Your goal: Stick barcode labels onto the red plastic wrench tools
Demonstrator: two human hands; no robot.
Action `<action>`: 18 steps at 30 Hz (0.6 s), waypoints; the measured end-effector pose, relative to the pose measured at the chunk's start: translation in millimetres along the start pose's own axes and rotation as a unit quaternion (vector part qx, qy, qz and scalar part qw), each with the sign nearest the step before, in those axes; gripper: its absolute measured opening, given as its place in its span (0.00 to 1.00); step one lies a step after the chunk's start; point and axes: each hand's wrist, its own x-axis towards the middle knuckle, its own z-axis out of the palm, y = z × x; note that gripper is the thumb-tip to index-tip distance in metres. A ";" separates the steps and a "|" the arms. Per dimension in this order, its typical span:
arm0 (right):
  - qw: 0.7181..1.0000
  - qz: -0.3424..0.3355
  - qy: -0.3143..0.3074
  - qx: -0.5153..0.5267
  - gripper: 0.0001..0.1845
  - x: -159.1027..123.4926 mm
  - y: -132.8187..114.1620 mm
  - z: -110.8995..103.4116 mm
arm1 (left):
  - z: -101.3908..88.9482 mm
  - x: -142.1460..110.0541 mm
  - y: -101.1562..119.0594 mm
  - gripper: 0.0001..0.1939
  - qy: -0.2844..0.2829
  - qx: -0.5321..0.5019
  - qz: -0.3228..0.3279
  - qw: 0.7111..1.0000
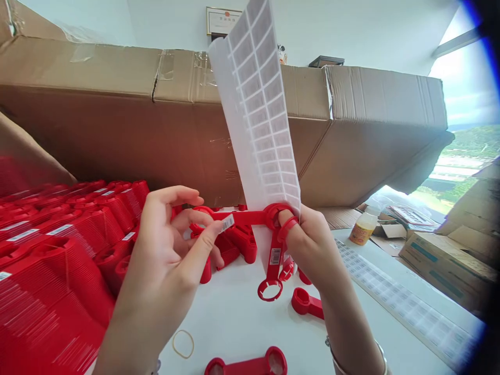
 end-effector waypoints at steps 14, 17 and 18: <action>0.998 0.001 -0.052 0.023 0.16 -12.8 -7.6 -0.2 | -1.9 0.0 1.4 0.20 -0.036 0.020 -0.040 0.998; 0.998 -0.002 -0.052 0.028 0.15 -13.8 -8.1 0.6 | -1.5 -0.2 0.3 0.20 -0.044 0.025 -0.038 0.998; 0.998 -0.003 -0.051 0.029 0.16 -13.7 -8.2 0.9 | -1.4 -0.2 0.1 0.20 -0.049 0.027 -0.038 0.998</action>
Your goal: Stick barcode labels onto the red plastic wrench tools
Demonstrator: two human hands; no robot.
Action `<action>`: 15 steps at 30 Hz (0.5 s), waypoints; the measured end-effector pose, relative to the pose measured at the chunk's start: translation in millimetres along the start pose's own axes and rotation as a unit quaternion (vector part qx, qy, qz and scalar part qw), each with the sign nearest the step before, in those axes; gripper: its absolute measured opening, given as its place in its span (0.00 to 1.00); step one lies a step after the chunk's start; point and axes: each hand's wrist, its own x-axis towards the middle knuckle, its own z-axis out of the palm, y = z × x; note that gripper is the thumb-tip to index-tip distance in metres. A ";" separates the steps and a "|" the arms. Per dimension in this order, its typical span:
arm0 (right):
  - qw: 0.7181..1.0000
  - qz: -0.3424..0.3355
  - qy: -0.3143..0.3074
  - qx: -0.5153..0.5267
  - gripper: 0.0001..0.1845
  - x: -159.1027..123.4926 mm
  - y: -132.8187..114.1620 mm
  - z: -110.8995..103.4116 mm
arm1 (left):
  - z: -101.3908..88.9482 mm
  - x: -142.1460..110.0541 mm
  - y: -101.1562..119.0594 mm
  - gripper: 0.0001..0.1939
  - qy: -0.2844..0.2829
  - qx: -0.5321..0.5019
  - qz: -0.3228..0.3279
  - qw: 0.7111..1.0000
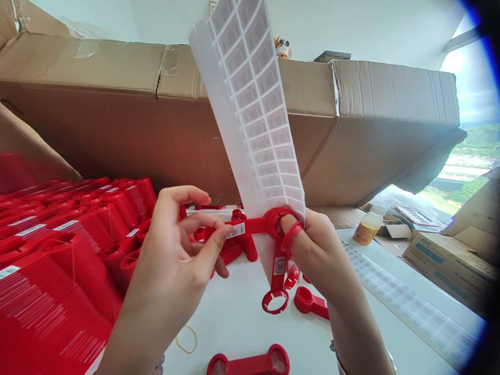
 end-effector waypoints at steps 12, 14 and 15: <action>1.000 0.000 0.003 -0.003 0.16 1.6 -1.6 1.7 | 0.0 0.1 0.5 0.20 -0.009 0.029 -0.014 0.999; 1.000 0.000 0.004 -0.002 0.16 1.0 -1.6 2.2 | -0.3 -0.1 0.5 0.20 -0.005 0.037 -0.017 0.999; 1.000 0.000 0.004 -0.002 0.16 1.0 -1.4 2.3 | -0.6 -0.3 0.6 0.19 -0.003 0.040 -0.016 0.999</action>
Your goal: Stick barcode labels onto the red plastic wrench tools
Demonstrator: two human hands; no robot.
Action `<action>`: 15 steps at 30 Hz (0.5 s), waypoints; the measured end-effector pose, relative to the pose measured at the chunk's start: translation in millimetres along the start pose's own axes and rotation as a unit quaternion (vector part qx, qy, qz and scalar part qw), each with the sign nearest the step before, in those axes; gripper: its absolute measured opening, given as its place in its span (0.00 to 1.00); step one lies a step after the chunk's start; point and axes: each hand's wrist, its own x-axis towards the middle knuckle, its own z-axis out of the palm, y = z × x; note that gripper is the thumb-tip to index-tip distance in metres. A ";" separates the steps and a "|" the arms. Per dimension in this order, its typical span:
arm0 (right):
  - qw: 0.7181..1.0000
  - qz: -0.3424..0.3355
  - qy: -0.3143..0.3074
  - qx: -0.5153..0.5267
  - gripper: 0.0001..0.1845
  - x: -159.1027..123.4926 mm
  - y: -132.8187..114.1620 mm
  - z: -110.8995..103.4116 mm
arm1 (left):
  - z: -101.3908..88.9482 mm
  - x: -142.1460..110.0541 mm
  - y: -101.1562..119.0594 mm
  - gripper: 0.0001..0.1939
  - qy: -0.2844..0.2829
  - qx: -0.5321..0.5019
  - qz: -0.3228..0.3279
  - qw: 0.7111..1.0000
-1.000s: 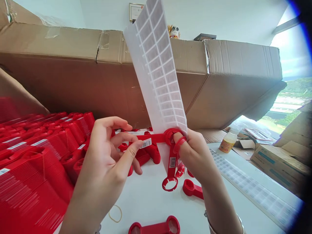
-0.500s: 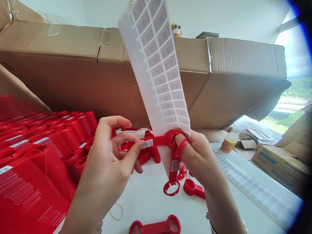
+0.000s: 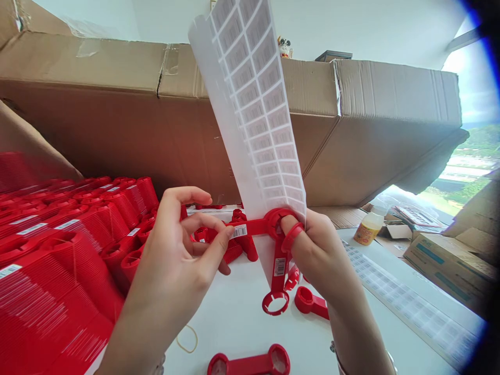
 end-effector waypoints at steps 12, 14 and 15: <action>1.000 -0.002 -0.003 0.003 0.17 0.0 3.1 -1.3 | 1.0 1.3 0.5 0.20 -0.021 -0.009 -0.005 1.000; 1.000 -0.003 -0.002 0.000 0.17 -0.2 2.1 -0.9 | 0.8 1.5 0.1 0.20 -0.022 -0.013 -0.006 1.000; 1.000 -0.004 -0.001 -0.001 0.17 -0.1 1.3 -0.6 | 0.8 1.6 -0.1 0.21 -0.024 -0.017 -0.010 1.000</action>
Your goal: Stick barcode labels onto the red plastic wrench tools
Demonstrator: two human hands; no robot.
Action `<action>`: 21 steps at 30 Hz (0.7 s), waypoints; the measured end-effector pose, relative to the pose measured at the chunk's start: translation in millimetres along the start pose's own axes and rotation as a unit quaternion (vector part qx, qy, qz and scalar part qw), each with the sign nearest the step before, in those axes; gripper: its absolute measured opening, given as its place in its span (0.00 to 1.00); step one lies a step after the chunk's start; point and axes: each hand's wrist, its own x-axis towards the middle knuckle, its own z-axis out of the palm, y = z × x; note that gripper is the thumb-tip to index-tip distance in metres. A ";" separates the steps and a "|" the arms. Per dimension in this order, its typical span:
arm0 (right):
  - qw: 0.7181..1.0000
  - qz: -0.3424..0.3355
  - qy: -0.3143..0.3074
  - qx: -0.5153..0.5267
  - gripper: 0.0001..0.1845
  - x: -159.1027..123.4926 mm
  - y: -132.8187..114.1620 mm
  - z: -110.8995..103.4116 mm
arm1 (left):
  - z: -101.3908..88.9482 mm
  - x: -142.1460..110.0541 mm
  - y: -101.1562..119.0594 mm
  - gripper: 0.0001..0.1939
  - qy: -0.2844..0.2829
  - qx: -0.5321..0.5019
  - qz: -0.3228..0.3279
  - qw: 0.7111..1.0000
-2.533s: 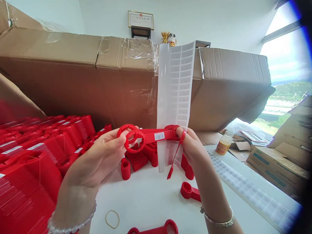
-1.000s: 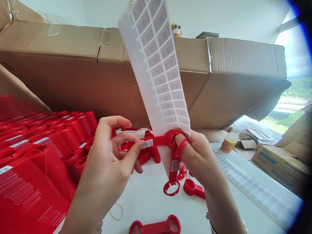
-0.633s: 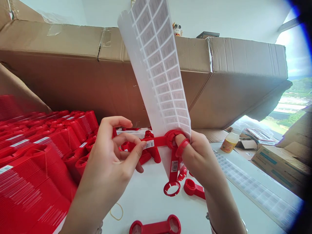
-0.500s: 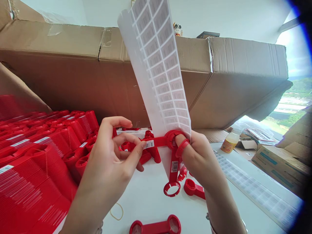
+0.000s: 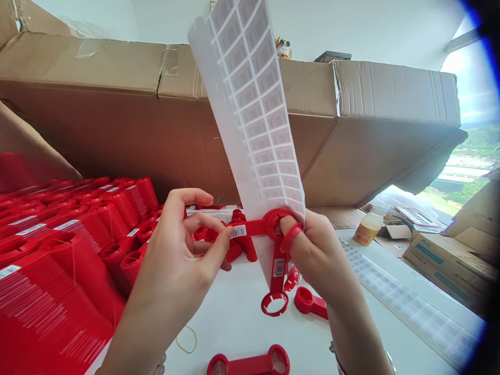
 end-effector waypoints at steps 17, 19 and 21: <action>0.987 -0.034 0.051 -0.151 0.15 17.5 19.9 11.6 | 9.1 47.2 -34.0 0.23 -0.060 -0.074 -0.123 0.988; 0.988 -0.028 0.051 -0.143 0.15 21.4 23.1 7.8 | 1.1 49.8 -33.8 0.22 -0.092 -0.102 -0.136 0.981; 0.992 -0.018 0.046 -0.112 0.15 25.1 25.9 2.2 | -7.1 50.9 -31.7 0.18 -0.120 -0.152 -0.144 0.970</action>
